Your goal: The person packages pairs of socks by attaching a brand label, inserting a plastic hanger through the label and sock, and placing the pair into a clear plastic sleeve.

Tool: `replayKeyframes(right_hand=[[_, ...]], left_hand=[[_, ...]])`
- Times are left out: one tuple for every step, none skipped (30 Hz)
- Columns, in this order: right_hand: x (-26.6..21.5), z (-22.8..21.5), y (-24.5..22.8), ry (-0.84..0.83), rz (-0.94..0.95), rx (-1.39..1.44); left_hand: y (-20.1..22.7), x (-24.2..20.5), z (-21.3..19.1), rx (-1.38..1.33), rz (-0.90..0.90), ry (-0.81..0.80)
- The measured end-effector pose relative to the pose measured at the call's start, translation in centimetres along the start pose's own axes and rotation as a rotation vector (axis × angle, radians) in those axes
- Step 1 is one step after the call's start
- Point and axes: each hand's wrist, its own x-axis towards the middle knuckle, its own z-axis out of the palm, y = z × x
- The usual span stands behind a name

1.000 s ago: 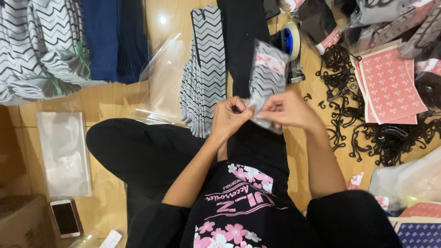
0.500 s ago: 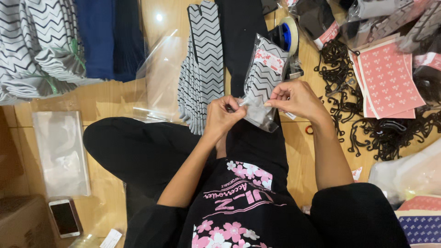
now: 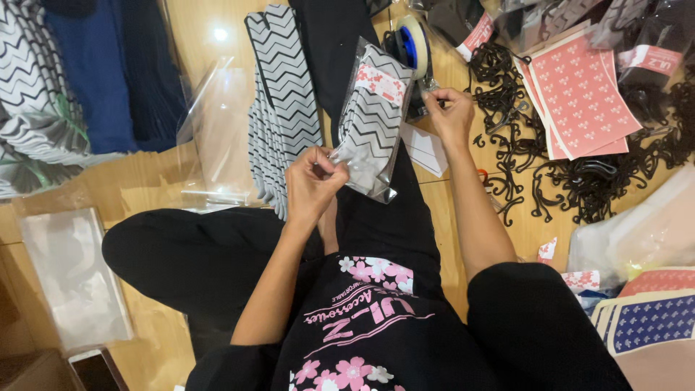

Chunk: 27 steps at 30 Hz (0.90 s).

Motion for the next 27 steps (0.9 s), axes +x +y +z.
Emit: replayKeyframes(right_hand=[[-0.3, 0.2, -1.1, 0.030, 0.196, 0.258], [-0.7, 0.5, -2.1, 0.058, 0.394, 0.516], [-2.1, -0.2, -3.0, 0.057, 0.399, 0.517], [-3.4, -0.9, -3.9, 0.062, 0.479, 0.508], [-4.6, -1.6, -4.8, 0.066, 0.559, 0.499], [-4.8, -1.8, -4.0, 0.065, 0.565, 0.494], [-5.1, -1.9, -3.2, -0.002, 0.473, 0.326], [-5.2, -1.7, -2.7, -0.070, 0.376, 0.168], [-4.8, -1.8, 0.0, -0.073, 0.378, 0.171], [-3.8, -1.5, 2.5, -0.202, 0.362, -0.049], [-2.8, -1.1, 4.9, -0.329, 0.341, -0.270], [-2.7, -3.1, -0.3, -0.340, 0.327, -0.271], [-2.4, -5.5, -5.8, -0.480, 0.266, 0.097], [-2.7, -8.6, -11.3, -0.610, 0.210, 0.467], [-3.0, -8.5, -13.3, -0.626, 0.212, 0.466], [-3.1, -8.6, -15.3, -0.772, 0.137, 0.507], [-3.3, -8.8, -17.4, -0.918, 0.061, 0.546], [-3.5, -8.4, -18.8, -0.914, 0.053, 0.548], [-3.8, -8.0, -20.3, -0.949, 0.050, 0.271], [-4.2, -7.5, -21.9, -0.979, 0.045, -0.005], [-3.5, -7.6, -20.9, -0.981, 0.036, -0.002], [-2.7, -7.7, -19.8, -0.917, -0.020, -0.039], [-1.9, -7.8, -18.8, -0.852, -0.076, -0.075], [-2.3, -8.5, -19.2, -0.855, -0.086, -0.078], [-2.6, -9.3, -19.6, -0.824, -0.131, -0.043], [-2.9, -10.0, -20.0, -0.792, -0.176, -0.006], [-4.0, -10.8, -21.4, -0.796, -0.186, -0.009]], left_hand=[[0.3, 0.0, 0.0, -0.002, 0.009, 0.003], [0.5, 0.0, 0.0, -0.003, 0.016, 0.008], [0.4, 0.0, -0.1, 0.000, 0.013, 0.006], [0.3, 0.1, 0.0, 0.012, 0.021, 0.001], [0.2, 0.2, 0.0, 0.023, 0.029, -0.004], [-0.1, 0.3, 0.3, 0.022, 0.022, -0.007], [-0.3, 0.4, 0.6, 0.015, 0.035, -0.011], [-0.5, 0.6, 0.6, 0.014, 0.054, -0.012], [-0.5, 0.3, 0.6, 0.018, 0.053, -0.011], [-0.5, 0.4, 0.5, 0.022, 0.064, -0.027], [-0.4, 0.5, 0.3, 0.026, 0.075, -0.043], [-0.1, 0.5, 0.3, 0.025, 0.074, -0.025], [0.1, 0.6, 0.3, 0.037, 0.084, -0.025], [0.2, 0.3, 0.3, 0.051, 0.086, -0.030], [0.1, 0.0, 0.6, 0.052, 0.076, -0.019], [0.2, 0.1, 1.0, 0.015, 0.061, -0.032], [0.3, 0.1, 1.5, -0.023, 0.046, -0.045], [0.1, 0.2, 1.4, -0.022, 0.055, -0.045], [0.0, 0.2, 1.2, -0.011, 0.057, -0.067], [-0.2, 0.0, 0.9, 0.003, 0.054, -0.082], [-0.8, -0.2, 0.2, 0.007, 0.059, -0.075], [-1.4, -0.3, -0.3, -0.034, 0.019, -0.089], [-2.0, -0.4, -0.9, -0.075, -0.021, -0.103], [-1.7, -0.5, -0.8, -0.078, -0.018, -0.094], [-1.3, -0.6, -0.7, -0.110, -0.025, -0.083], [-0.9, -0.7, -0.5, -0.141, -0.032, -0.072], [-0.6, -0.5, -0.2, -0.144, -0.028, -0.062]])
